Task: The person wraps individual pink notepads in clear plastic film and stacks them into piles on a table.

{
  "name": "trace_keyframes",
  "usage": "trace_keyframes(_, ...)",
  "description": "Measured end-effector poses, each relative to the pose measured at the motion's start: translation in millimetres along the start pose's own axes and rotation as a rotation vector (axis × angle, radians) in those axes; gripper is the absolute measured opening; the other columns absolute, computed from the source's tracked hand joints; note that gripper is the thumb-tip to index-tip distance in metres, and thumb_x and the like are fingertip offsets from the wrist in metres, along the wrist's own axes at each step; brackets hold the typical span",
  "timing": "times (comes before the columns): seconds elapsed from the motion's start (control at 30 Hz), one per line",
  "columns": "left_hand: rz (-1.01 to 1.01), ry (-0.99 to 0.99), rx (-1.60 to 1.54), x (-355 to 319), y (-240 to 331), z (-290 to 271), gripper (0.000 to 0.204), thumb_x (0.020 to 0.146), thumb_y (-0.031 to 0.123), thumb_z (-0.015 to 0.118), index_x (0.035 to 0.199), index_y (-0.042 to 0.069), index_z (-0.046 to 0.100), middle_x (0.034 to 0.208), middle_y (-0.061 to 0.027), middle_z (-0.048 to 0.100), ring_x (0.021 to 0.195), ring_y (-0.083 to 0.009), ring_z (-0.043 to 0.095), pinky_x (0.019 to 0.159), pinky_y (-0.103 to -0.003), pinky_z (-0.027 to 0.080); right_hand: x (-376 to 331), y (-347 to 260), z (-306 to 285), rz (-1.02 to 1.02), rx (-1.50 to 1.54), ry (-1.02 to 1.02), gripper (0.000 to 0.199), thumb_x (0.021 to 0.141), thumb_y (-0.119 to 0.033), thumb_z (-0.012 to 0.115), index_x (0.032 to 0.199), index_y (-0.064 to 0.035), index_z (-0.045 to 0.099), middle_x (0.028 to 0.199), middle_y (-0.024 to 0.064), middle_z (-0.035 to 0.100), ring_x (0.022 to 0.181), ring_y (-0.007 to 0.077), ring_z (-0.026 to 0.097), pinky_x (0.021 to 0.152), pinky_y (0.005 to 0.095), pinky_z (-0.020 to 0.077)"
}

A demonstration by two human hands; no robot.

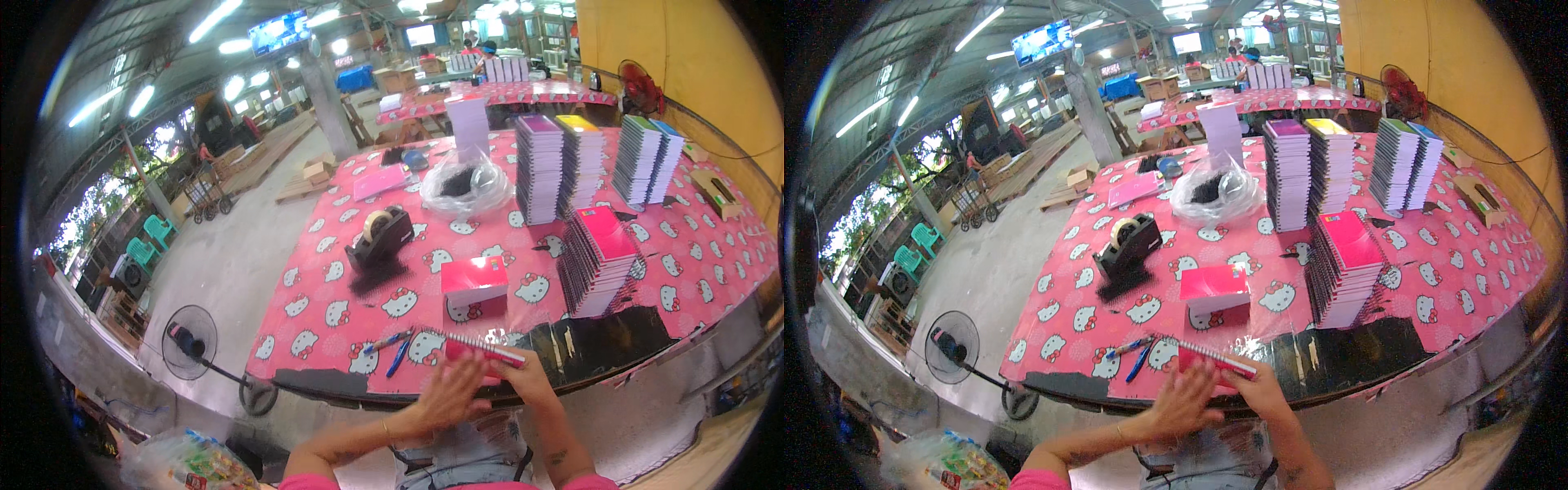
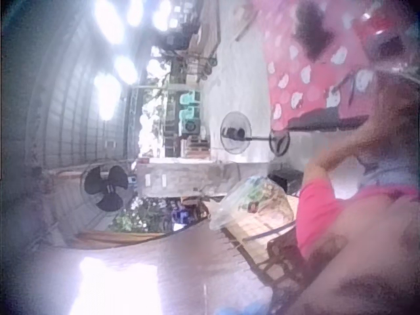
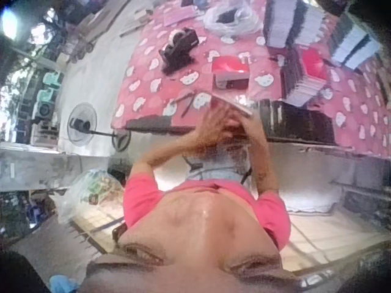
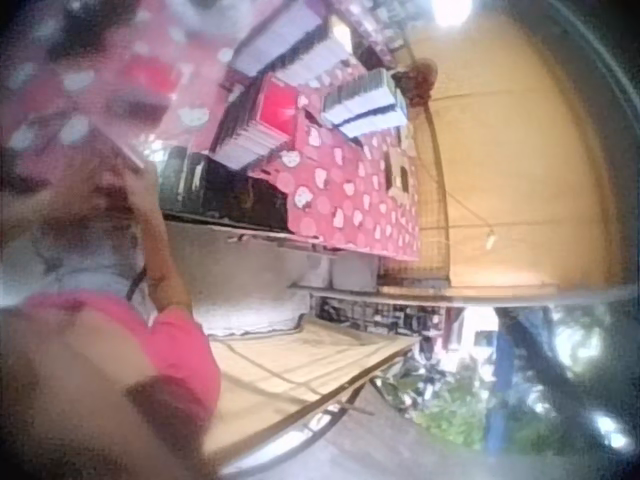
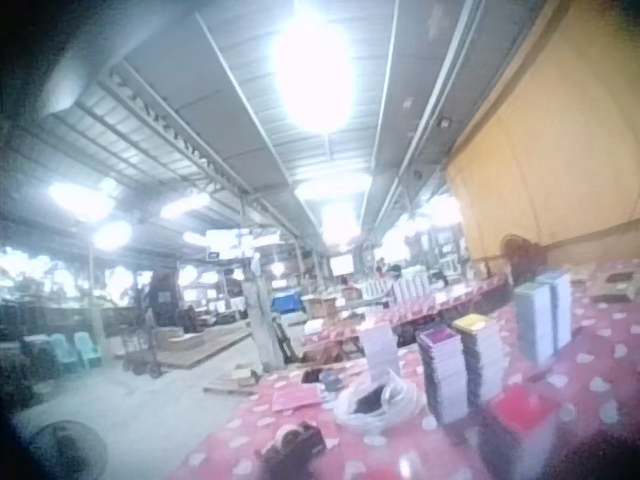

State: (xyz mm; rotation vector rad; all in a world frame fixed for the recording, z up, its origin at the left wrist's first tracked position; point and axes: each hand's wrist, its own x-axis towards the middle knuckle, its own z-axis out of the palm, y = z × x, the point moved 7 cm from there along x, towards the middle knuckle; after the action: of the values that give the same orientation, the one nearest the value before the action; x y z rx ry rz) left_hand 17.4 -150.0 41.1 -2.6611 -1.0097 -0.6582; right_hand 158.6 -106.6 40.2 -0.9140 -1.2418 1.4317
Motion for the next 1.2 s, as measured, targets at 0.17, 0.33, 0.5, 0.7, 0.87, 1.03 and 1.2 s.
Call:
trace_keyframes(0.17,-0.254,0.103,0.103,66,-47,-42,0.086,0.093,0.062,0.048,0.151,-0.001,0.034,0.16,-0.0192,0.028,0.151,-0.0363,0.018,0.118,-0.062,0.005,8,-4,9,0.012,-0.098,-0.122,0.035,0.093,0.0,0.062,0.127,-0.0019,0.065,0.11,0.0037,0.071,0.1,0.0101,0.062,0.089,0.0276,0.051)
trace_keyframes(0.33,-0.037,-0.038,-0.047,8,-6,15,0.087,0.093,0.061,0.048,0.15,-0.003,0.034,0.157,-0.0209,0.032,0.149,-0.0372,0.022,0.116,-0.064,0.006,17,29,-8,-0.041,-0.178,-0.062,0.037,0.09,0.0,0.063,0.126,-0.0022,0.065,0.108,0.0073,0.072,0.097,0.0117,0.063,0.086,0.0284,0.0515)
trace_keyframes(0.5,-0.187,-0.072,-0.008,39,-23,-1,0.084,0.094,0.059,0.047,0.15,-0.002,0.034,0.16,-0.0197,0.028,0.151,-0.0341,0.02,0.118,-0.061,0.002,13,21,2,-0.137,-0.315,-0.089,0.044,0.083,-0.004,0.068,0.127,-0.005,0.064,0.097,0.0182,0.071,0.082,0.0182,0.067,0.076,0.0334,0.0531)
trace_keyframes(0.7,-0.155,-0.031,0.002,24,-14,7,0.086,0.096,0.063,0.039,0.152,-0.002,0.03,0.162,-0.0212,0.022,0.152,-0.0349,0.014,0.118,-0.06,-0.003,13,16,5,-0.314,-0.495,-0.098,0.04,0.082,-0.006,0.069,0.122,-0.0076,0.067,0.094,0.0198,0.071,0.076,0.0263,0.066,0.074,0.0345,0.0524)
trace_keyframes(0.87,-0.063,-0.04,-0.13,2,6,17,0.087,0.095,0.065,0.039,0.149,-0.003,0.035,0.159,-0.0215,0.028,0.151,-0.0354,0.017,0.118,-0.06,0.0,13,21,1,-0.29,-0.406,-0.042,0.041,0.078,-0.006,0.072,0.119,-0.0054,0.068,0.093,0.0224,0.069,0.076,0.0305,0.067,0.076,0.0356,0.0521)
trace_keyframes(1.03,-0.153,-0.121,0.037,47,-16,-4,0.085,0.096,0.063,0.039,0.15,-0.003,0.034,0.159,-0.0208,0.03,0.15,-0.0346,0.022,0.118,-0.058,-0.001,17,23,3,-0.221,-0.467,-0.067,0.041,0.071,-0.004,0.076,0.112,-0.0045,0.069,0.089,0.0227,0.068,0.08,0.0363,0.067,0.076,0.0398,0.0524)
trace_keyframes(1.2,-0.147,0.056,-0.204,22,4,-15,0.064,0.098,0.046,0.051,0.142,0.001,0.046,0.146,-0.0172,0.047,0.141,-0.0334,0.039,0.118,-0.058,0.005,16,19,3,-0.314,-0.514,-0.036,0.028,0.073,-0.004,0.075,0.1,-0.0019,0.069,0.086,0.0215,0.068,0.077,0.0353,0.067,0.075,0.0392,0.0519)
